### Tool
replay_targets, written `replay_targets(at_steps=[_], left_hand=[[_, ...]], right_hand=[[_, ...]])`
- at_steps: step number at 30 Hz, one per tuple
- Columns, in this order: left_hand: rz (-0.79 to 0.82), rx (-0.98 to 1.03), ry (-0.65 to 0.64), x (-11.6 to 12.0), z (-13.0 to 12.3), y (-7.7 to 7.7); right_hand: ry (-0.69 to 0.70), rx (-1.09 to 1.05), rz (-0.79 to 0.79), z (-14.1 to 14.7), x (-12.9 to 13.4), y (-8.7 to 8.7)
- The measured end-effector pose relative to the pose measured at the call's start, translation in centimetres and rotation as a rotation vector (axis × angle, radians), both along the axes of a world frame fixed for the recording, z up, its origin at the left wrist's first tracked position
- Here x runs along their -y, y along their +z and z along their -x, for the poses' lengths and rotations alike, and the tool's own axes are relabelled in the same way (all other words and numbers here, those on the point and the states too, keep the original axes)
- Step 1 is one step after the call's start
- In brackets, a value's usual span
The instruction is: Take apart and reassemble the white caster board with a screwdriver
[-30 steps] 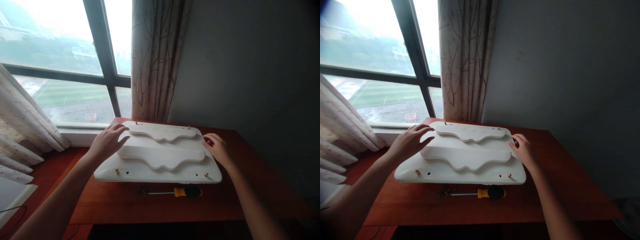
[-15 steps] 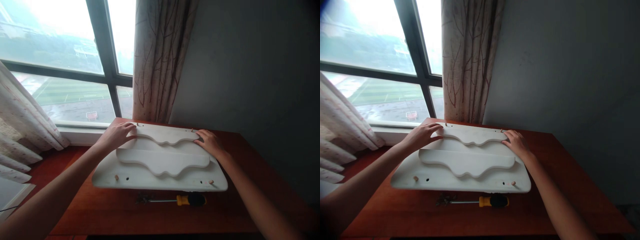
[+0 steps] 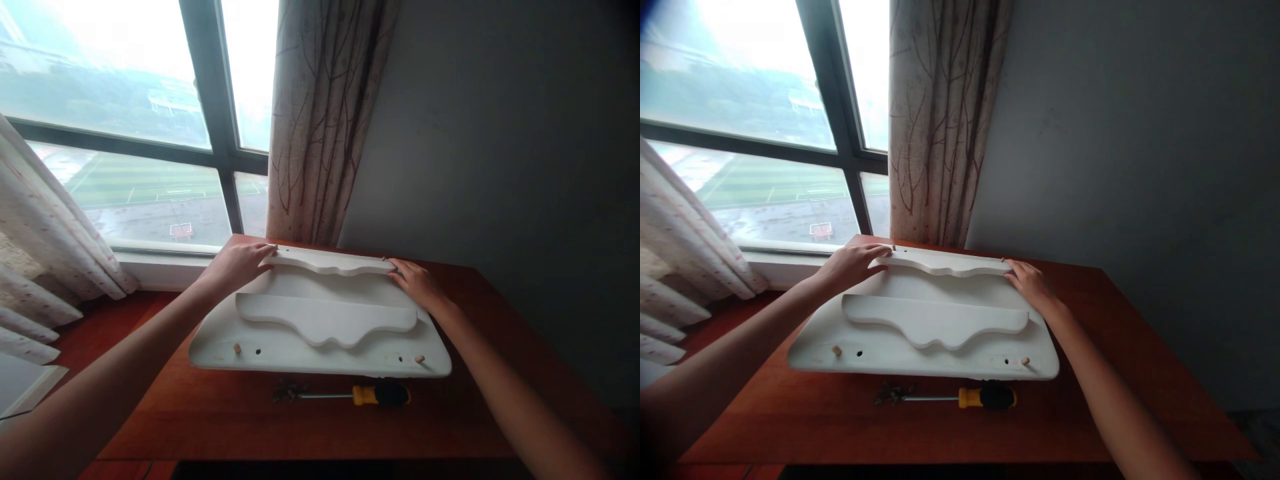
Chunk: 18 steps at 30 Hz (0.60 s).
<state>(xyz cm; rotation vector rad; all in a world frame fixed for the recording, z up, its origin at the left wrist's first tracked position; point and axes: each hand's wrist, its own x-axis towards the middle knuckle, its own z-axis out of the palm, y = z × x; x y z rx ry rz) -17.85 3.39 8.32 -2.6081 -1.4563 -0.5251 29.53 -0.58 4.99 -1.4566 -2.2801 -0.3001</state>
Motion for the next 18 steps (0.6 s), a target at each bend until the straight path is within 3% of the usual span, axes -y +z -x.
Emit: replay_targets(at_steps=[5, 12, 18], left_hand=[[-0.028, 0.038, 0.033, -0.6, 0.2, -0.5], [-0.071, 0.136, -0.047, -2.1, 0.9, -1.2], [-0.081, 0.282, -0.096, -4.4, 0.5, 0.2]], right_hand=[[0.016, -0.035, -0.026, -0.1, -0.3, -0.5], [0.051, -0.101, -0.071, -0.9, -1.9, -0.7], [0.057, -0.145, -0.092, -1.4, -4.1, 0.8]])
